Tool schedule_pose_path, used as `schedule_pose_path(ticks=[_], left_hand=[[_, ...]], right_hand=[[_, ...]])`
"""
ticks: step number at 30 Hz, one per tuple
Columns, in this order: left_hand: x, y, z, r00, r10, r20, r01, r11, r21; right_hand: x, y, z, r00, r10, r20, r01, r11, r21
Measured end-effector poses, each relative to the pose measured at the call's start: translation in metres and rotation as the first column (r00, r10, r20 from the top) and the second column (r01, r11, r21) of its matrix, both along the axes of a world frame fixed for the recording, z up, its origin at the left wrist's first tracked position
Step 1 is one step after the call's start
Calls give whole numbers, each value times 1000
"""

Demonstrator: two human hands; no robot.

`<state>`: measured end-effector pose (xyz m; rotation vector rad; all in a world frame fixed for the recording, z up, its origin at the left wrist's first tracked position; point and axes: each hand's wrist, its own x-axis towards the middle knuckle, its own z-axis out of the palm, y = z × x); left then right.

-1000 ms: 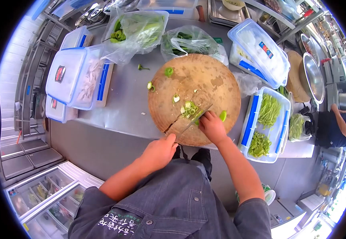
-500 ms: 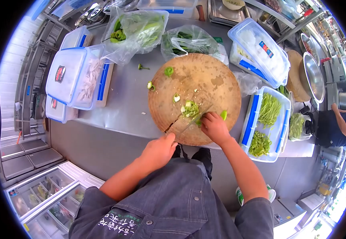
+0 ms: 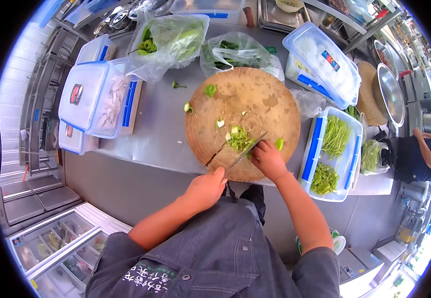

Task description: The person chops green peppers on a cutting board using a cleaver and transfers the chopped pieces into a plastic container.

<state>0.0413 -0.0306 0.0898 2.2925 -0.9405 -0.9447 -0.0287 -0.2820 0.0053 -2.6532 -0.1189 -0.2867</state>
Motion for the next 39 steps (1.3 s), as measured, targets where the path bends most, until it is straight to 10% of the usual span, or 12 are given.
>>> schedule_pose_path(ticks=[39], left_hand=[[6,-1,6,1000,-2,-4,2,999,-48]], right_hand=[[-9,-15,7,994,5,-109,7,994,110]])
